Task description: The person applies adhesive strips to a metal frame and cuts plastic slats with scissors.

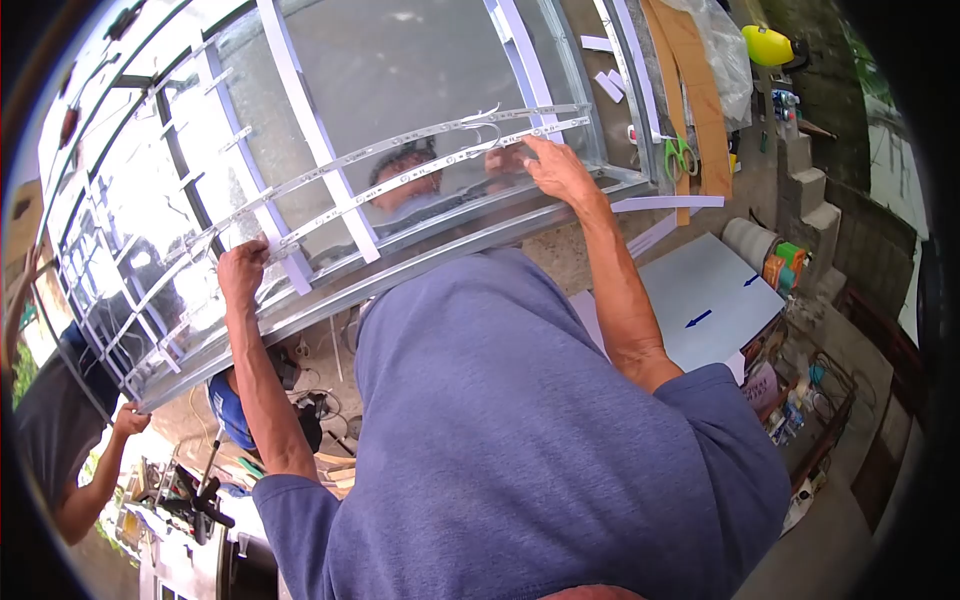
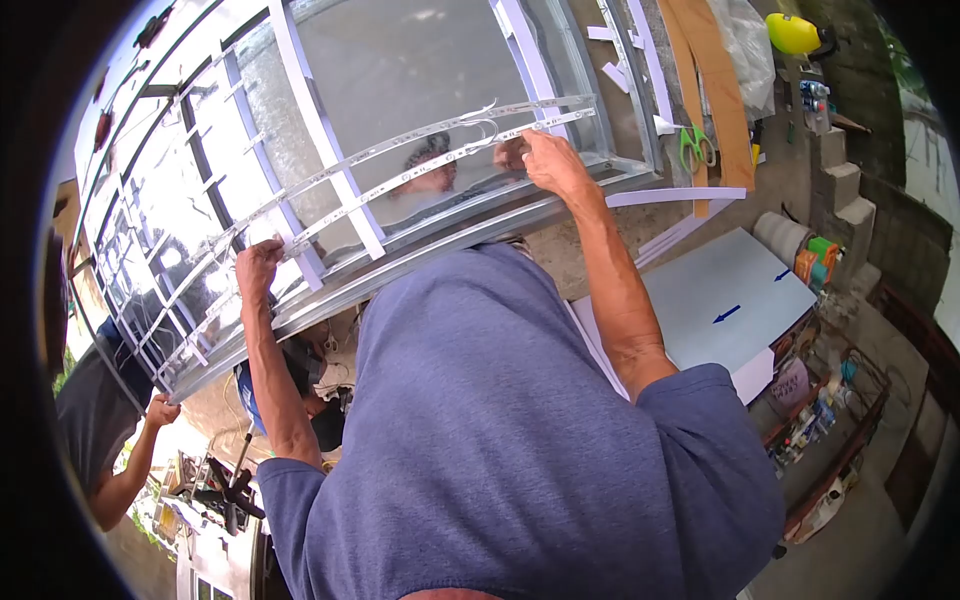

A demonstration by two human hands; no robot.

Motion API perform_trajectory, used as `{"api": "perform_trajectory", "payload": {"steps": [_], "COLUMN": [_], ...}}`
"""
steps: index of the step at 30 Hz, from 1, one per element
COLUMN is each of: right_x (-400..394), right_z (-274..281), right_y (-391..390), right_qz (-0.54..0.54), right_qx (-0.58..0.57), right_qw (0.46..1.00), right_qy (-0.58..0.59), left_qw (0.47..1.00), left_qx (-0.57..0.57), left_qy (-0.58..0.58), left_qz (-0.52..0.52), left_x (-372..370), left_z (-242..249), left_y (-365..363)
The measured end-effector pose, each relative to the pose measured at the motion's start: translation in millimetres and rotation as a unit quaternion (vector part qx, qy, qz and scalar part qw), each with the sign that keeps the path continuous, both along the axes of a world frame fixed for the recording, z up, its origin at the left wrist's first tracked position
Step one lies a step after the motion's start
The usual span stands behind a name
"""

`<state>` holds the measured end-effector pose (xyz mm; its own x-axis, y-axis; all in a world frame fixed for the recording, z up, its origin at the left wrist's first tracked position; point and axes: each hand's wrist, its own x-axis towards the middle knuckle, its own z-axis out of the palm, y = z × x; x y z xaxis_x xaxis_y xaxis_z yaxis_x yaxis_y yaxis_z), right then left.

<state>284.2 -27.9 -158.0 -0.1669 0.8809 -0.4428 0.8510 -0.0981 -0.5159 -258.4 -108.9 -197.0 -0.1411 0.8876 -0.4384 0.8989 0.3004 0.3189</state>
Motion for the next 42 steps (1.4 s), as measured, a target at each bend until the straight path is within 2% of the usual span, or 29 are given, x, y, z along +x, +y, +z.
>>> {"api": "perform_trajectory", "payload": {"steps": [3, 6, 7, 9, 11, 16, 22, 25, 29, 33, 37, 40, 42], "right_x": [7, 2, 1, -8, -29, -100, -159, -169, -158, -165, -172, -173, -171], "right_z": [-11, 1, -1, 6, 19, 11, -21, -26, -65, -60, -74, -78, -86], "right_y": [-1, 5, 5, 12, 24, 61, 80, 88, 111, 139, 151, 152, 148], "right_qz": [0.008, -0.007, -0.035, -0.025, 0.004, 0.185, 0.35, 0.314, 0.254, 0.231, 0.226, 0.241, 0.223], "right_qx": [-0.005, -0.022, 0.011, 0.1, 0.142, 0.245, 0.113, -0.049, -0.091, -0.116, -0.157, -0.149, -0.149], "right_qw": [1.0, 0.999, 0.999, 0.992, 0.986, 0.944, 0.93, 0.948, 0.954, 0.95, 0.95, 0.95, 0.951], "right_qy": [-0.029, -0.038, -0.02, 0.07, 0.09, 0.118, -0.003, -0.002, 0.131, 0.176, 0.148, 0.13, 0.151], "left_qw": [1.0, 1.0, 1.0, 1.0, 1.0, 0.999, 0.999, 0.999, 0.999, 0.999, 0.999, 0.997, 0.999], "left_qx": [-0.001, 0.004, 0.007, 0.012, 0.016, 0.027, 0.017, 0.045, 0.038, 0.02, 0.009, 0.071, 0.05], "left_qy": [0.001, 0.004, 0.016, 0.01, 0.023, 0.026, 0.038, 0.03, 0.037, 0.039, 0.043, 0.024, 0.02], "left_qz": [-0.008, -0.008, -0.01, -0.011, -0.002, 0.002, -0.006, -0.003, -0.005, -0.007, -0.004, 0.001, -0.005], "left_x": [1, -1, 1, 3, 4, 3, 3, 2, 1, -2, 2, 6, 0], "left_z": [-1, -6, -4, 1, 0, -2, -2, -5, -8, -14, -7, 2, -7], "left_y": [2, -2, -1, -1, -1, -3, -2, -4, -3, -4, -2, -2, -4]}}
